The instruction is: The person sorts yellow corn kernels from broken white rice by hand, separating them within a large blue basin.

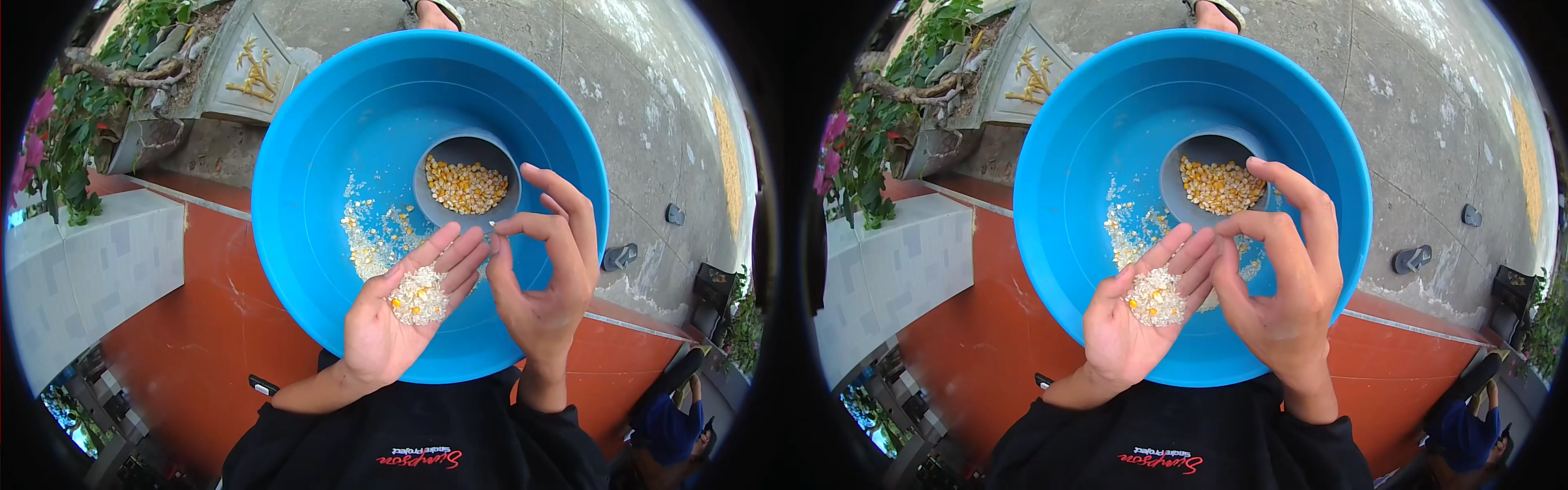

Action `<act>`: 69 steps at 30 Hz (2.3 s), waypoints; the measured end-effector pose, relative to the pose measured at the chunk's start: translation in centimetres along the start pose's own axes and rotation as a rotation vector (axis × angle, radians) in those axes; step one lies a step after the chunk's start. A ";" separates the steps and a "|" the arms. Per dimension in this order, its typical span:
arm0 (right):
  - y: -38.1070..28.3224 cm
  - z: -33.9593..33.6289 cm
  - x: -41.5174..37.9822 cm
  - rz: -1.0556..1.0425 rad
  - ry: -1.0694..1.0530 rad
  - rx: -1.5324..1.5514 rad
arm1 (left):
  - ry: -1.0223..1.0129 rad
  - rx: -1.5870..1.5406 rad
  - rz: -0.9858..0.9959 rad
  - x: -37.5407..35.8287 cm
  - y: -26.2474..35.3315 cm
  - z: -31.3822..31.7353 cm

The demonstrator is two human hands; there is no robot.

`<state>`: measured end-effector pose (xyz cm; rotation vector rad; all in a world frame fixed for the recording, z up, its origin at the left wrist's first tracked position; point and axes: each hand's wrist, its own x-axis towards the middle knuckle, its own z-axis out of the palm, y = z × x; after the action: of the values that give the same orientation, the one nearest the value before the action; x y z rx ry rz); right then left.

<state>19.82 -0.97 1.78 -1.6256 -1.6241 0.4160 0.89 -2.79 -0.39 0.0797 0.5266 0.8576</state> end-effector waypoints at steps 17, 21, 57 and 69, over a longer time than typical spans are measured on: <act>-1.2 0.4 -0.2 -0.225 -0.380 -0.034 | -0.063 -0.022 0.033 0.3 0.0 0.0; -1.2 0.5 -0.2 -0.232 -0.376 -0.029 | -0.066 -0.004 0.008 0.2 0.1 -0.1; -1.3 0.3 -0.4 -0.218 -0.410 0.054 | -0.024 -0.030 0.047 0.2 0.1 -0.4; -1.2 0.4 -0.5 -0.221 -0.429 0.056 | -0.046 -0.015 0.023 0.1 0.2 -0.3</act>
<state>18.64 -1.50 2.29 -1.3562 -2.0635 0.7231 0.64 -2.69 -0.67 0.0917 0.4766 0.8801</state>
